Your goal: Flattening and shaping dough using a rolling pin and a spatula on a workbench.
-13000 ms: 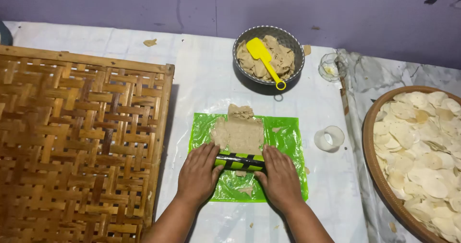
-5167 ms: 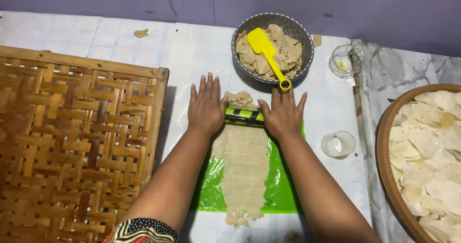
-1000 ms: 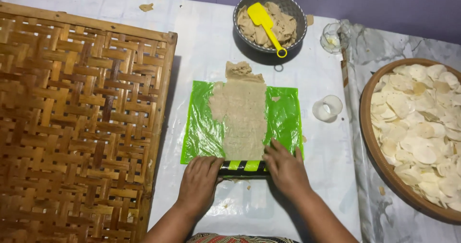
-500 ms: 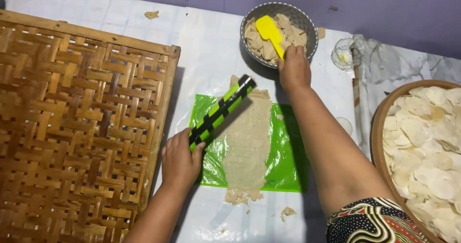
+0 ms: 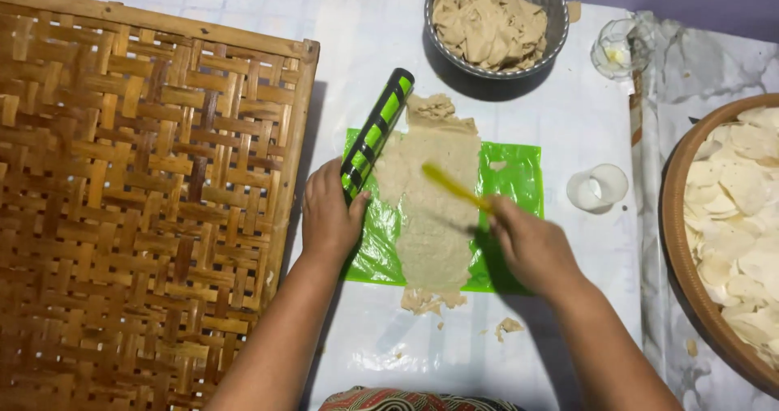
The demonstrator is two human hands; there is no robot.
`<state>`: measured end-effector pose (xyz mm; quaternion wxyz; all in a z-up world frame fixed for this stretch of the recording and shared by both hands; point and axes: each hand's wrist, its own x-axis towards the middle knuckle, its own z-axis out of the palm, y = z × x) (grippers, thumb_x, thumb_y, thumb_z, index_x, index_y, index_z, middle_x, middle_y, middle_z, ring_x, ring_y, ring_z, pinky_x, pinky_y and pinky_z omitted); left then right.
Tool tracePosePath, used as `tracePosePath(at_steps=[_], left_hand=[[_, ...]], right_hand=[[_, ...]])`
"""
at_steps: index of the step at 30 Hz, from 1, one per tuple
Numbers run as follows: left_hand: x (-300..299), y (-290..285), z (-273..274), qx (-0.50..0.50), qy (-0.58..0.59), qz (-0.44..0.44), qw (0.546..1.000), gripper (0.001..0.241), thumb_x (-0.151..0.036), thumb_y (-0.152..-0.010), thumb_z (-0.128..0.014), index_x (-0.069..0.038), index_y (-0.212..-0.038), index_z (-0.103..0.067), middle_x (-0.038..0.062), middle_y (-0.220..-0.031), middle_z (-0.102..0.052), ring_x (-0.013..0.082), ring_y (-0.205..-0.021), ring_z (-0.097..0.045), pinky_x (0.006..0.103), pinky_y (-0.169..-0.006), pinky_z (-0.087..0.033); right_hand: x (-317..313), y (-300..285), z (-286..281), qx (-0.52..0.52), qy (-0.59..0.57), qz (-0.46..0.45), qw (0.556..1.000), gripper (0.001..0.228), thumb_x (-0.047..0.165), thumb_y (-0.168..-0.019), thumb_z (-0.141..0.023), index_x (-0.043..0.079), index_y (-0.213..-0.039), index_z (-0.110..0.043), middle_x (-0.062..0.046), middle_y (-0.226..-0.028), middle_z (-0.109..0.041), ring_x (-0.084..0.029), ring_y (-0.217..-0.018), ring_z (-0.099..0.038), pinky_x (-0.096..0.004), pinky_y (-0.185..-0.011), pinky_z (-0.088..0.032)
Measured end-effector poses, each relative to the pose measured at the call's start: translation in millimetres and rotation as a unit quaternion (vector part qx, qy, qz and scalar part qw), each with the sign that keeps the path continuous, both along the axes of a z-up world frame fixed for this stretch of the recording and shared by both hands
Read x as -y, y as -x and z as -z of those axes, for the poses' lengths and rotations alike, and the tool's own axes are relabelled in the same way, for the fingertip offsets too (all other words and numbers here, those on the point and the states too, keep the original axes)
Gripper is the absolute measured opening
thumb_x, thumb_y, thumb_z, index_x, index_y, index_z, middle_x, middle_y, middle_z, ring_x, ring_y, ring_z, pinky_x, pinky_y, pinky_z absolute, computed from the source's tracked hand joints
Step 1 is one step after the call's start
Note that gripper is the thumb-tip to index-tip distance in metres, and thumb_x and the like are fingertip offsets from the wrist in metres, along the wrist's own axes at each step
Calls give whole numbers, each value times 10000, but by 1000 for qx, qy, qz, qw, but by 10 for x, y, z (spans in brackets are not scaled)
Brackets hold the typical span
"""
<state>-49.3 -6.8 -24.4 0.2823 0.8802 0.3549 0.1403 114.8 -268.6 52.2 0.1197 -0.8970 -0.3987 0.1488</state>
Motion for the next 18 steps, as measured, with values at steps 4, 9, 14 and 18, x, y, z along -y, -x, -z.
tracePosePath(at_steps=[4,9,14,18], left_hand=[[72,197,-50,43,-13,23,999,731,-271,-917,-745,-2,-1506,-406,278,-1497,-445,479,-1411,-392,587,-1171,-323],[193,370,-49,54,7,17,998,757,-272,-950,-719,-28,-1555,-333,289,-1569,-349,485,-1472,-307,606,-1191,-293],[449,519,-309,66,-15,14,998,708,-244,-967,-682,-9,-1542,-342,299,-1608,-281,495,-1514,-208,626,-1194,-271],[777,784,-302,68,-7,41,997,514,-233,-982,-626,-52,-1440,-478,241,-1486,-442,448,-1447,-360,585,-1170,-345]], right_hand=[[149,495,-117,-71,55,-70,994,254,306,-1018,-461,322,-1201,-635,-19,-942,-793,-285,-913,-788,-477,-805,-615],[217,740,103,-33,48,-149,987,220,302,-1006,-542,334,-1186,-664,4,-859,-774,-262,-794,-759,-425,-744,-596],[378,723,205,26,45,-140,989,247,331,-989,-549,380,-1202,-662,22,-837,-771,-247,-757,-745,-412,-708,-602],[843,558,186,57,111,-88,988,291,341,-947,-590,406,-1218,-673,65,-822,-787,-201,-766,-759,-380,-712,-611]])
